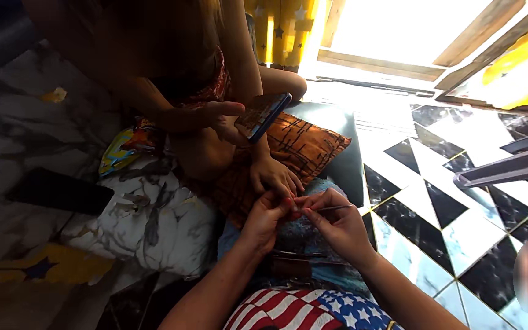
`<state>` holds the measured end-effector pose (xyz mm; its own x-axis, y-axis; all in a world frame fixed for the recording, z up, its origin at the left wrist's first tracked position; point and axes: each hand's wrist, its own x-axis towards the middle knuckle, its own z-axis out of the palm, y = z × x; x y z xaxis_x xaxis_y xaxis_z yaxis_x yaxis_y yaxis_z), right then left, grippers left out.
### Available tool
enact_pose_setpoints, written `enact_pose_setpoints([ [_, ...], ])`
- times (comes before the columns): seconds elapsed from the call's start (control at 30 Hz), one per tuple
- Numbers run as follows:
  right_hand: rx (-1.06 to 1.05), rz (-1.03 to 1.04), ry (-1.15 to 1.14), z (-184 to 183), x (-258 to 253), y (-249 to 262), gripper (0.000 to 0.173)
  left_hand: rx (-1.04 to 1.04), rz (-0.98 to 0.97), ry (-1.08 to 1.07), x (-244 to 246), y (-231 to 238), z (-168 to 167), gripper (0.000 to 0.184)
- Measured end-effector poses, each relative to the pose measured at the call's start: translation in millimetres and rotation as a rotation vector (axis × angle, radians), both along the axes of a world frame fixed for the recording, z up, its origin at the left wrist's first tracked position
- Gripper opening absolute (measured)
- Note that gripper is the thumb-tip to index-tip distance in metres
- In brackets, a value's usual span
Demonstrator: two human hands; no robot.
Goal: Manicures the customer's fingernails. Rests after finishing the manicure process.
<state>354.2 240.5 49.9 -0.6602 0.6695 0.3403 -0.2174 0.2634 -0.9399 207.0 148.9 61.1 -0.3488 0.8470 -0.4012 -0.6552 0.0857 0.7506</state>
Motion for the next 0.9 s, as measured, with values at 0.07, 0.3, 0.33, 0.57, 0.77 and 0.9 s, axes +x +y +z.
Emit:
enact_pose_setpoints([
  [0.07,-0.008,-0.014,-0.004,3,0,1,0.011,-0.001,0.009,-0.002,1,1,1,0.009],
  [0.3,0.128,-0.004,-0.031,-2,1,2,0.007,-0.010,0.027,0.004,2,1,0,0.010],
  [0.33,0.108,-0.004,-0.027,1,3,4,0.008,-0.002,0.025,-0.002,2,1,0,0.010],
  [0.57,-0.261,0.144,0.325,27,-19,-18,0.008,0.019,0.065,-0.001,5,4,-1,0.013],
  [0.77,-0.045,-0.254,0.180,8,-29,3,0.011,0.022,0.068,-0.022,4,1,-2,0.012],
  [0.9,-0.017,-0.303,0.065,8,-3,-2,0.011,0.024,0.097,-0.011,8,3,-3,0.014],
])
